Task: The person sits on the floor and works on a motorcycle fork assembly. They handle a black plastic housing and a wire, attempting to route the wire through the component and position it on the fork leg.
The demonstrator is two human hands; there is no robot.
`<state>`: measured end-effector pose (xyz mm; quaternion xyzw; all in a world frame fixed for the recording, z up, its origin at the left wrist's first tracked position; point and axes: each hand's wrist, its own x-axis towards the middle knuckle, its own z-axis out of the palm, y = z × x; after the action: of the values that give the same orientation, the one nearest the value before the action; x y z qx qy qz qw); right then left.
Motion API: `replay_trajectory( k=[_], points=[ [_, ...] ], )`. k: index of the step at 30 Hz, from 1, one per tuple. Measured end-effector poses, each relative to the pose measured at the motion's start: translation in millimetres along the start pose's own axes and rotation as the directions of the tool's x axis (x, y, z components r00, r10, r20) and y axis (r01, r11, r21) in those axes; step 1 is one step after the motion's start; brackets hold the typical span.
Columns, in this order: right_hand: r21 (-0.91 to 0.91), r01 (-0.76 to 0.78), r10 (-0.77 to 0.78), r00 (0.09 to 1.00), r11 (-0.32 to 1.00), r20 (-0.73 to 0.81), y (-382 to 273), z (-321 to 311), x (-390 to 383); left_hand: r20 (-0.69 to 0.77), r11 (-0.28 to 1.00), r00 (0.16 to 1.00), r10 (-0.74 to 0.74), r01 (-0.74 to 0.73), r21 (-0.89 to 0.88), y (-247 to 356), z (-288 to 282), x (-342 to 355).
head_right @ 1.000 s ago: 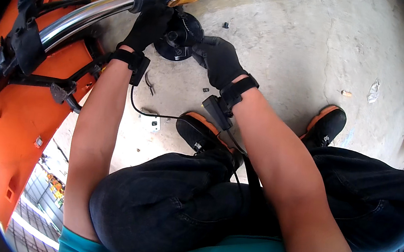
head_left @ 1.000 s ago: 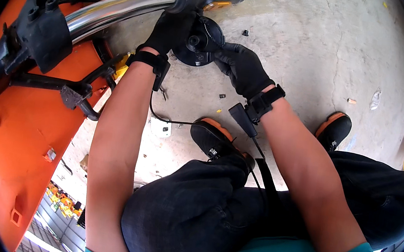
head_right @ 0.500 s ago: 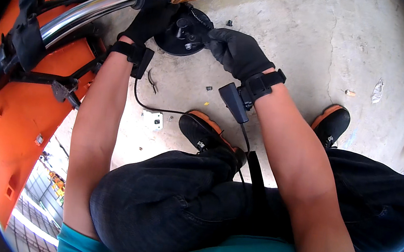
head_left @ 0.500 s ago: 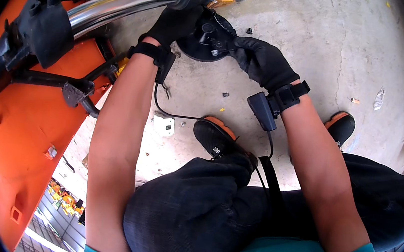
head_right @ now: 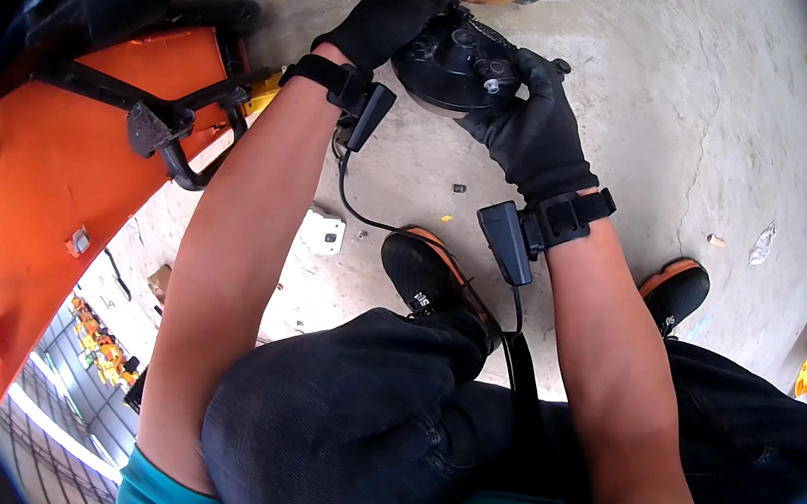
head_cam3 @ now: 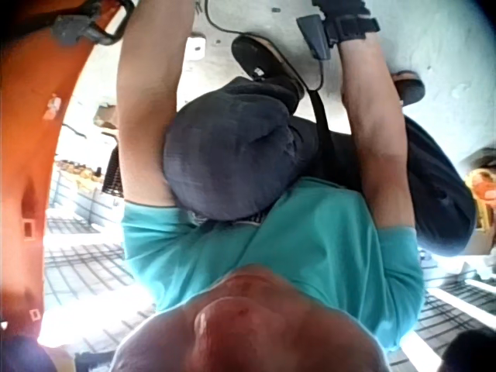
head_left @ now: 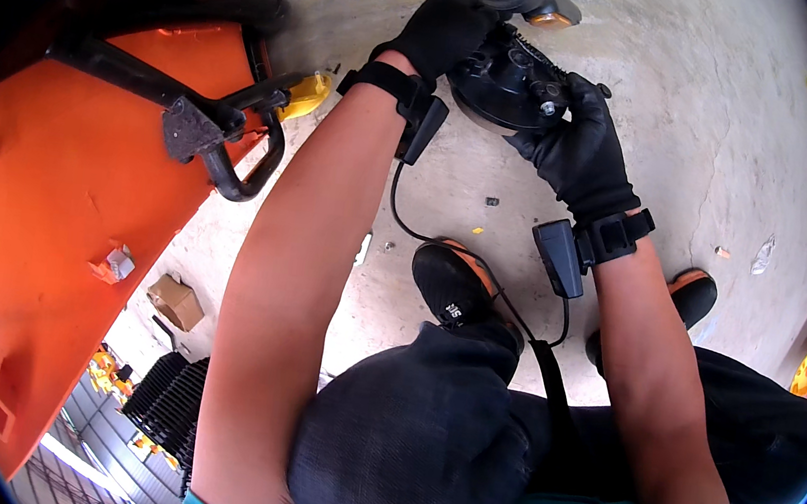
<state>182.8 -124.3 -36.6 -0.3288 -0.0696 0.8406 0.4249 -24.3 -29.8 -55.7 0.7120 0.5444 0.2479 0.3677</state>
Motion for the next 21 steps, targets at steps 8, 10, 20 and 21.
replay_trajectory(
  k=[8, 10, 20, 21],
  points=[
    [-0.017, 0.024, -0.024, 0.999, 1.000, 0.027, 10.4, 6.0, 4.7, -0.005, 0.777, 0.918, 0.397, -0.333, 0.535, -34.3, -3.2, 16.1],
    [-0.014, 0.020, -0.020, 1.000, 1.000, 0.002, 3.0, -4.1, 2.6, -0.110, 0.916, 0.910, 0.399, -0.393, 0.076, -8.2, 0.9, 24.5],
    [0.221, -0.074, 0.071, 0.997, 0.972, 0.024, -5.4, 16.7, 0.3, 0.128, 0.999, 0.992, -0.017, 0.024, -0.049, -34.0, -8.7, 24.3],
    [0.246, -0.093, 0.083, 0.995, 0.965, 0.052, -8.6, 17.5, 0.7, 0.144, 0.998, 0.989, -0.016, 0.023, -0.052, -35.1, -4.3, 27.6]
  ],
)
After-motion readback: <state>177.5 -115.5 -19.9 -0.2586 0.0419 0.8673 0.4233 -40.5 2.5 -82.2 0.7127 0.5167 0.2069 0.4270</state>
